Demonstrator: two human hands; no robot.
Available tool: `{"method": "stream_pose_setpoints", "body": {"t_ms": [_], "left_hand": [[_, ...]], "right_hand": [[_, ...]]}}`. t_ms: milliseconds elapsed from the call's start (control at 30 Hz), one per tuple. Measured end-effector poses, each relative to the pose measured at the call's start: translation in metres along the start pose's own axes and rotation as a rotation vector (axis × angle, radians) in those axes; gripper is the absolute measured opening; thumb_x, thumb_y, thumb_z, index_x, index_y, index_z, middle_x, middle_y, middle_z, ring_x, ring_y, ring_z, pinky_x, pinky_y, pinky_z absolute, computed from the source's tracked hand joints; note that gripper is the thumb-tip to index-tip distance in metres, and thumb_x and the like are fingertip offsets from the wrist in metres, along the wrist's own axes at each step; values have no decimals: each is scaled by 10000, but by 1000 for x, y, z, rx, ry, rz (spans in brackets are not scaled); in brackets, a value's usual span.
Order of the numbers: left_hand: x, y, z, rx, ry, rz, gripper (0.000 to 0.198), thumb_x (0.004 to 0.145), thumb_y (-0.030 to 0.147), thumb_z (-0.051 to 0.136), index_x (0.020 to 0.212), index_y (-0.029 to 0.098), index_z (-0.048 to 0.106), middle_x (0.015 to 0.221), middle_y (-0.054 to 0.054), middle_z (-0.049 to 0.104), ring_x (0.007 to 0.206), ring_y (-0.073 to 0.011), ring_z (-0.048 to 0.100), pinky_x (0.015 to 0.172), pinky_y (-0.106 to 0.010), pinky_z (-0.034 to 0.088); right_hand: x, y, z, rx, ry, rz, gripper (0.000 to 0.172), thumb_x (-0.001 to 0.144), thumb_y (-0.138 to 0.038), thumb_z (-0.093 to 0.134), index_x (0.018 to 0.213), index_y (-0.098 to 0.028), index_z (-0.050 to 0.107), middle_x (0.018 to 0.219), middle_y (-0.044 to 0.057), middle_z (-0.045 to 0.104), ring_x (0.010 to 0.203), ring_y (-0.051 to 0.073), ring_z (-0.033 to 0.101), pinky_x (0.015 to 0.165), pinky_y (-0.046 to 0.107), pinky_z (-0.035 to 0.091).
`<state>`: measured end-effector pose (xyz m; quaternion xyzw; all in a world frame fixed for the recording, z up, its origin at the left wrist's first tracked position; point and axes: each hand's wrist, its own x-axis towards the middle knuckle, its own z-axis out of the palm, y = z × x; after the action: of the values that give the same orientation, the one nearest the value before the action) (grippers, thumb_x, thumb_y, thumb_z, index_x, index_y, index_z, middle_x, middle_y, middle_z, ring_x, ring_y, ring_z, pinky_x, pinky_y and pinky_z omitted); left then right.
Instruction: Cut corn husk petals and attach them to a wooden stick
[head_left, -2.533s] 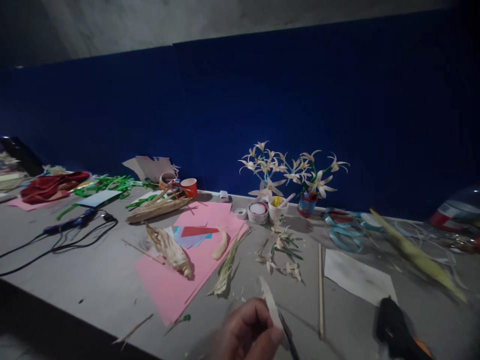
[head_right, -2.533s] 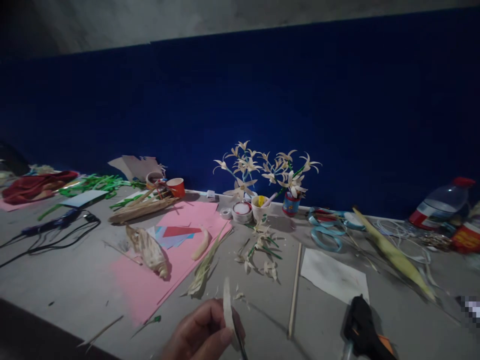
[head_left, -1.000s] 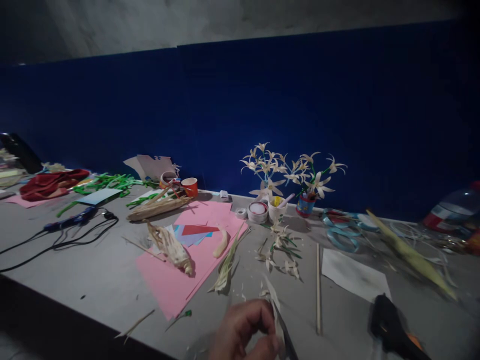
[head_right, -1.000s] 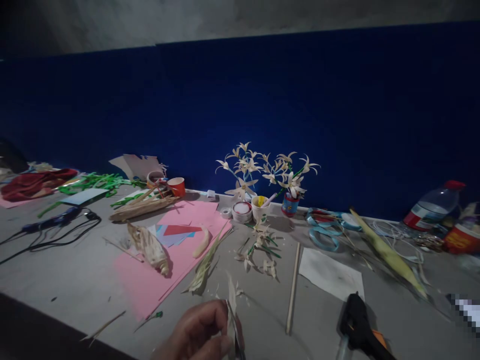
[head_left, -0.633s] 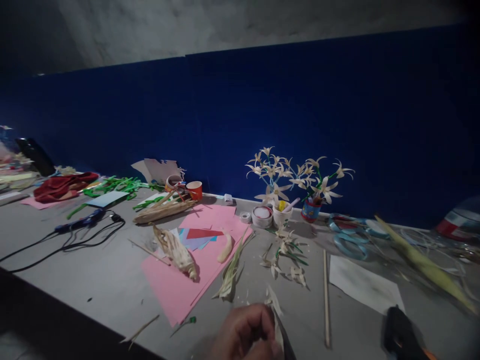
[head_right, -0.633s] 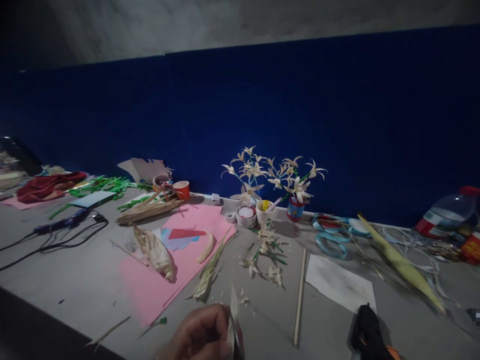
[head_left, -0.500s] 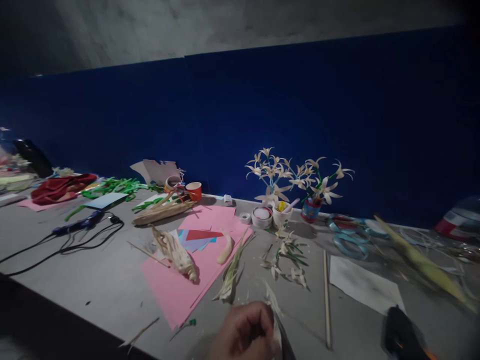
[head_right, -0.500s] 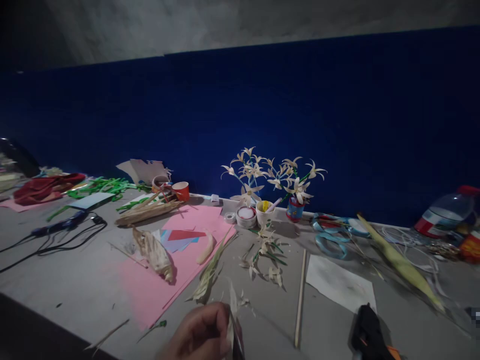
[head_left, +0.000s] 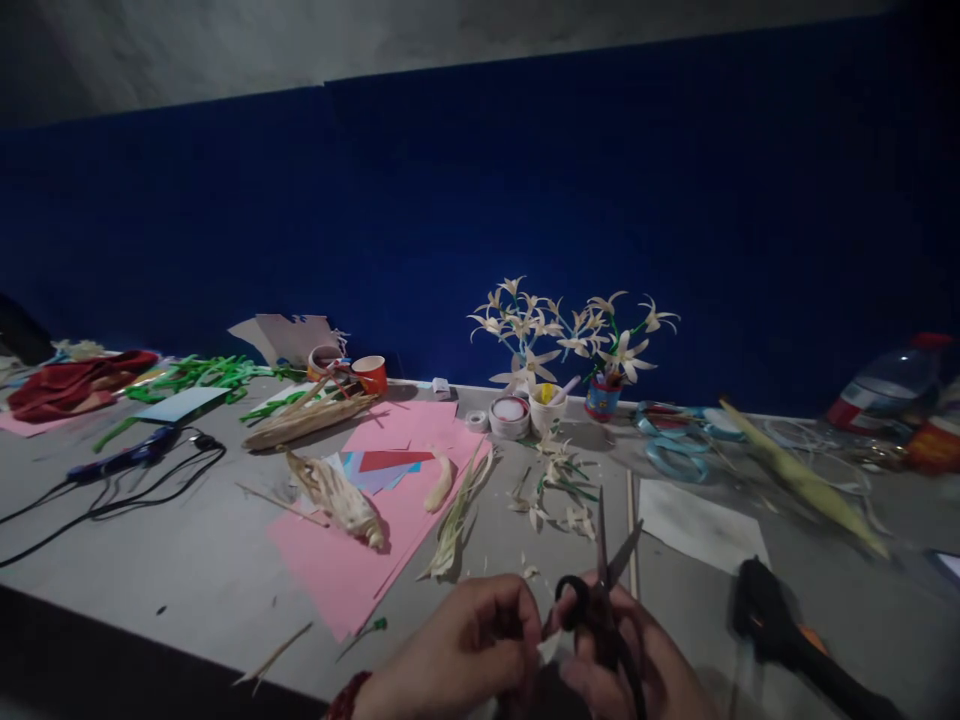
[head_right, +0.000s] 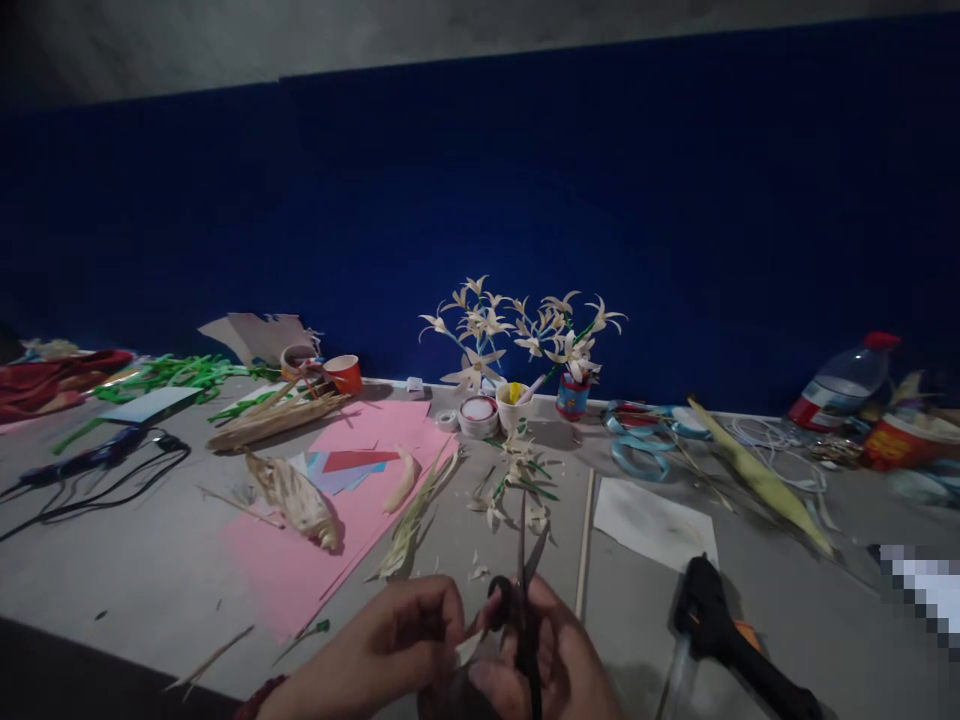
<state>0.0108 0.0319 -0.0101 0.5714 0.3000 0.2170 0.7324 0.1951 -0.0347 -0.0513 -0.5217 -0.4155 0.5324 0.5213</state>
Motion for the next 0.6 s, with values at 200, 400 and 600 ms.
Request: {"method": "stream_pose_setpoints", "body": {"t_ms": [200,400,600], "left_hand": [[-4,11,6,71,-29,25,80,677,135,636,689,167,563,622,31,545,518,-91,501,499,-205,407],[-1,-12,21,-344,182,212,318,723,354,790,925,166,632,787,3,604,646,-122,561,635,-263,454],[1,-28,46,-406,325,345,260,738,373,799,713,160,652,722,9,596,674,-118,564,669,-245,412]], "right_hand": [[-1,-13,15,174,-25,-6,285,605,-283,845,825,-183,694,720,12,712,651,148,662,596,207,509],[-3,-3,6,154,52,-60,219,619,-244,849,767,-214,691,720,19,717,615,188,682,572,275,565],[-4,-4,-3,-17,105,-165,182,629,-126,804,743,-231,708,732,14,726,677,200,697,658,280,577]]}}
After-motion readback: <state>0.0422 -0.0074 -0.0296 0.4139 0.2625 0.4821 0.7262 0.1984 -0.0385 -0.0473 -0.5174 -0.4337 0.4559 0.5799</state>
